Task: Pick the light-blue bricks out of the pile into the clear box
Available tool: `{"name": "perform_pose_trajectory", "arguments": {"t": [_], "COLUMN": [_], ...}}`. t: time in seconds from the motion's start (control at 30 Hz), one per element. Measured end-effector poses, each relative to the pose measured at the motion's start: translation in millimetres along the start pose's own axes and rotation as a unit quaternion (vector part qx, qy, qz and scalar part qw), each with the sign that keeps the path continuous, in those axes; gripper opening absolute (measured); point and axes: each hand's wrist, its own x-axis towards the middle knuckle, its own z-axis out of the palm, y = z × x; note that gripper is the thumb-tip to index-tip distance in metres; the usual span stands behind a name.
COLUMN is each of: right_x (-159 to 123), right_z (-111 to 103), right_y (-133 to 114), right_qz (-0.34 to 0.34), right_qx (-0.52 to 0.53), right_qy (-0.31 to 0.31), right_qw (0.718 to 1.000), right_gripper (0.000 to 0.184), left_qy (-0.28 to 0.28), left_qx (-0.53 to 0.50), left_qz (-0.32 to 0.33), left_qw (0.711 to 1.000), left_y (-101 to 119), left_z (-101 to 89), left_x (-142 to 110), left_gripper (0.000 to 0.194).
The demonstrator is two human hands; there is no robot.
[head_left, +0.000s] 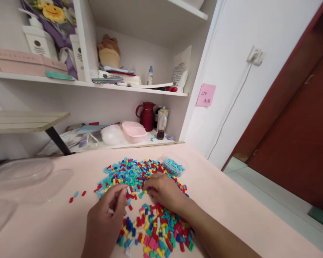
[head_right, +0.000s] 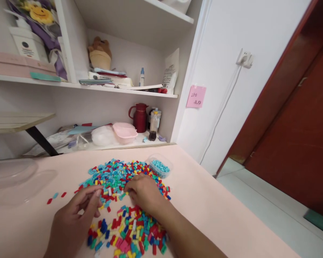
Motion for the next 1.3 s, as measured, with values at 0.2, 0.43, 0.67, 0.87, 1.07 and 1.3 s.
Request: {"name": "perform_pose_trajectory", "arguments": {"t": [0.2, 0.43, 0.67, 0.87, 1.07, 1.3], "right_x": [2, 1, 3, 2, 0, 0], "right_z": [2, 4, 2, -1, -5, -3], "right_y": [4, 6, 4, -13, -34, -32], "right_qz": [0.014, 0.037, 0.064, 0.127, 0.193, 0.194], "right_qx": [-0.029, -0.04, -0.01, 0.326, 0.629, 0.694], "right_qy": [-0.015, -0.031, -0.021, 0.025, 0.015, -0.004], "right_qw": [0.999, 0.998, 0.998, 0.937, 0.753, 0.693], "right_gripper": [0.027, 0.031, 0.029, 0.016, 0.031, 0.035], "left_qy": [-0.038, -0.019, -0.045, -0.061, -0.038, -0.042], "left_qx": [0.024, 0.017, 0.019, 0.046, 0.06, 0.057], "left_qz": [0.028, 0.018, 0.044, 0.1, 0.171, 0.178], "left_qw": [0.999, 1.0, 0.998, 0.992, 0.983, 0.981], "left_y": [-6, 0, -6, -24, -24, -19], "left_z": [-1.3, 2.1, 0.8, 7.3, 9.4, 8.2], "left_x": [2, -2, 0, 2, 6, 5], "left_gripper": [0.027, 0.026, 0.026, 0.022, 0.023, 0.024]}}
